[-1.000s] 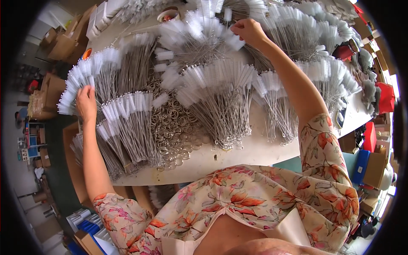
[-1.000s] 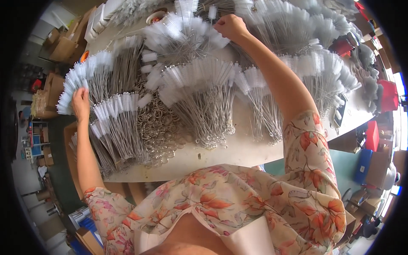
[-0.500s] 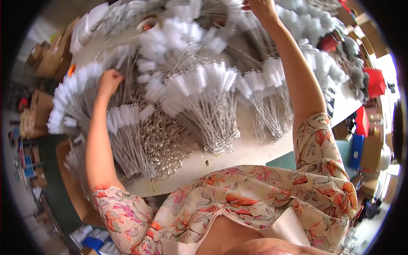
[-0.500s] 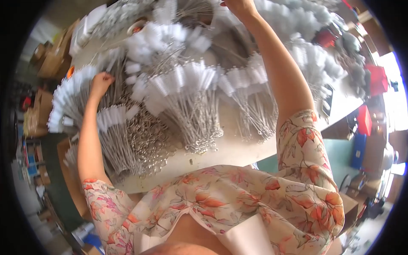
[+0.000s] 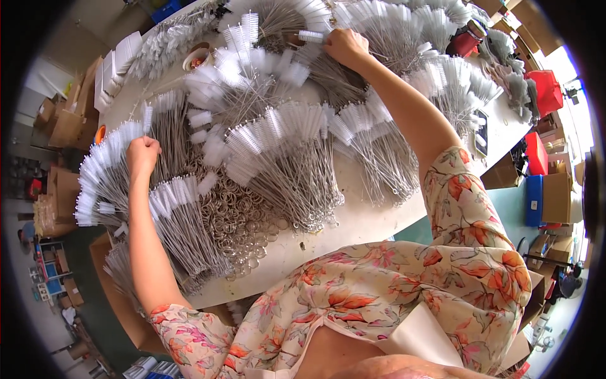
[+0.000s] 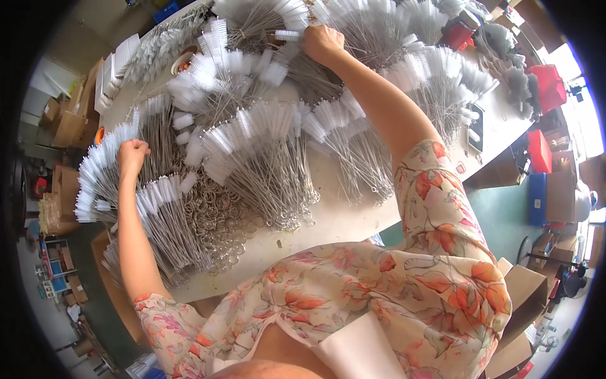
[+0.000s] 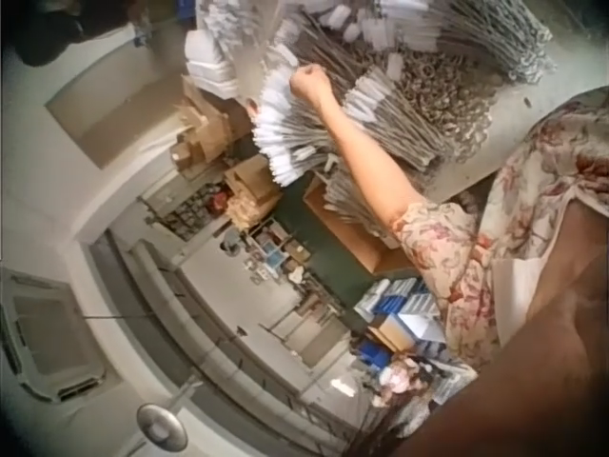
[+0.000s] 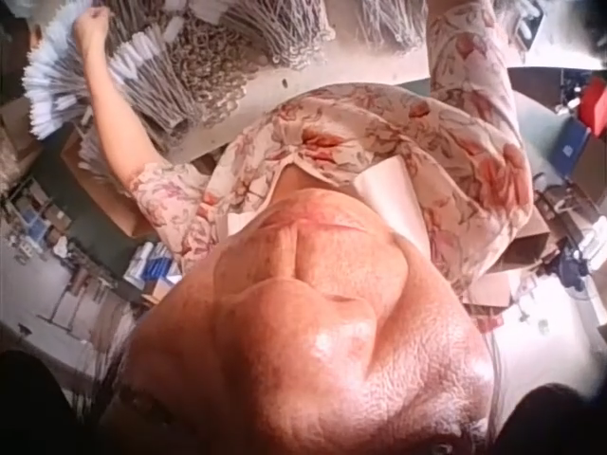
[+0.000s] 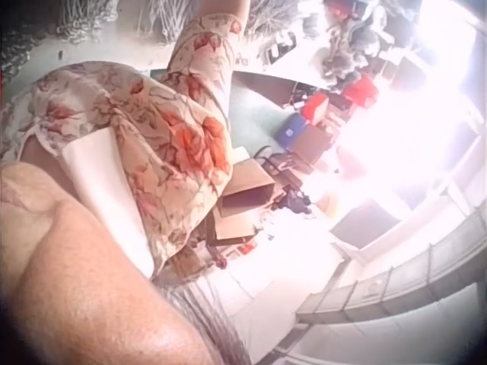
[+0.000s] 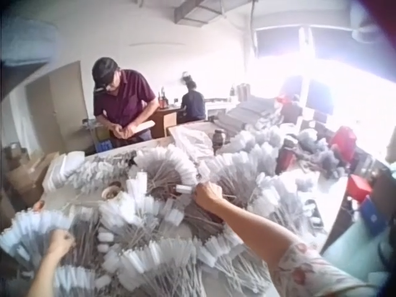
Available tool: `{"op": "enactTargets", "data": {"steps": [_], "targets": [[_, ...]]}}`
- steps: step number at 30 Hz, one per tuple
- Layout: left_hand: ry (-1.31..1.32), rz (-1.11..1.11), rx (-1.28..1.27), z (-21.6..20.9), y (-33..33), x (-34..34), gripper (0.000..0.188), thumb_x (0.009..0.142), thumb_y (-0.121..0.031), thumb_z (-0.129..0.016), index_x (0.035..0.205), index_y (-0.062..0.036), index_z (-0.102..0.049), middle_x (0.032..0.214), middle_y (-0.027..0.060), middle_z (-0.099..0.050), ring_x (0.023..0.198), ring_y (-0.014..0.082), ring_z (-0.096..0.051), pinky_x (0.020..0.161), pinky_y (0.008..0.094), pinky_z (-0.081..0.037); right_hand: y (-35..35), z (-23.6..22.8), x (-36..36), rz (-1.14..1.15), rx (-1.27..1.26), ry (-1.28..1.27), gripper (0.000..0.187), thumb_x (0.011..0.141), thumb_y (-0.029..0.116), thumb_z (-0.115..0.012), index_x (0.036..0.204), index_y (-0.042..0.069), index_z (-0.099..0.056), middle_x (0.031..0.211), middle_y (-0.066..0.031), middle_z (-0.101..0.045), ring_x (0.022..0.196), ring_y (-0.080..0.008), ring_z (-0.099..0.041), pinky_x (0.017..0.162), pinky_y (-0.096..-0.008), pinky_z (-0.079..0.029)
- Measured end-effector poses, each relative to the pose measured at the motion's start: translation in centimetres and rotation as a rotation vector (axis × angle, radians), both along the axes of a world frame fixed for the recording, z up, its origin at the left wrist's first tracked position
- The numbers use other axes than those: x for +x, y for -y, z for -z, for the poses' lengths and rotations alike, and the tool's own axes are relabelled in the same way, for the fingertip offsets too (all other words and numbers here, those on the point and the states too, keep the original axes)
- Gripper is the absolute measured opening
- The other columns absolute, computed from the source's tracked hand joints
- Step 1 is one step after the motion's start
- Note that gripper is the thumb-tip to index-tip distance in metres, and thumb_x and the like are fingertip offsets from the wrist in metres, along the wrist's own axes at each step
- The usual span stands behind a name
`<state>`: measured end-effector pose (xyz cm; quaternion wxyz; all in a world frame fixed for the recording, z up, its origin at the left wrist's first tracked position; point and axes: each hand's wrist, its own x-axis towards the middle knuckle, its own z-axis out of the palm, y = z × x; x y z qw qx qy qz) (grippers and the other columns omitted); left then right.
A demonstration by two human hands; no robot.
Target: Assembling small white brushes onto metal rings on a workshop table.
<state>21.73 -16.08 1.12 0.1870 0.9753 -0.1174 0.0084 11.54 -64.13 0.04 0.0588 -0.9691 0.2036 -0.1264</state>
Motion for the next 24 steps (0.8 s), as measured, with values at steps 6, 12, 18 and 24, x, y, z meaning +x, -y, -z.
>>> {"op": "enactTargets", "data": {"steps": [6,12,18,24], "targets": [[0.517,-0.108,-0.323,-0.3,-4.2,0.9,0.021,0.086,-0.021,-0.054,0.096,-0.0040,-0.061,0.076,0.0055,-0.066,0.056,0.0155,-0.057,0.057,0.0288,-0.045,0.6,-4.1,0.0,0.021,0.111,0.399,0.021,0.073,0.034,-0.061,0.079,0.016,-0.069,0.076,-0.0110,-0.066,0.076,-0.0282,-0.064,0.070,-0.0392,-0.051],[0.141,-0.017,-1.053,-6.8,0.2,-4.1,0.023,0.093,-0.016,-0.049,0.110,-0.0044,-0.059,0.078,-0.0015,-0.051,0.047,0.0018,-0.034,0.041,0.0185,-0.027,15.7,-1.3,1.4,-0.375,-0.381,0.568,0.016,0.083,0.011,-0.047,0.078,0.003,-0.060,0.080,-0.0158,-0.059,0.071,-0.0341,-0.056,0.063,-0.0410,-0.044],[0.004,0.135,-0.404,-7.9,2.8,-11.7,0.026,0.094,-0.023,-0.047,0.107,-0.0068,-0.063,0.064,-0.0052,-0.042,0.050,0.0003,-0.031,0.044,0.0167,-0.029,9.8,-2.5,-1.0,0.214,-0.047,0.165,0.024,0.072,0.036,-0.061,0.080,0.015,-0.069,0.081,-0.0124,-0.066,0.078,-0.0252,-0.064,0.072,-0.0415,-0.050],[-0.449,0.136,-0.649,-7.9,2.5,-15.9,0.028,0.093,-0.024,-0.050,0.094,0.0008,-0.063,0.069,-0.0034,-0.046,0.056,0.0029,-0.042,0.047,0.0175,-0.035,10.1,-3.9,-2.1,0.167,0.076,0.121,0.020,0.065,0.034,-0.065,0.080,0.022,-0.071,0.090,-0.0107,-0.067,0.086,-0.0281,-0.064,0.076,-0.0414,-0.050]]}}
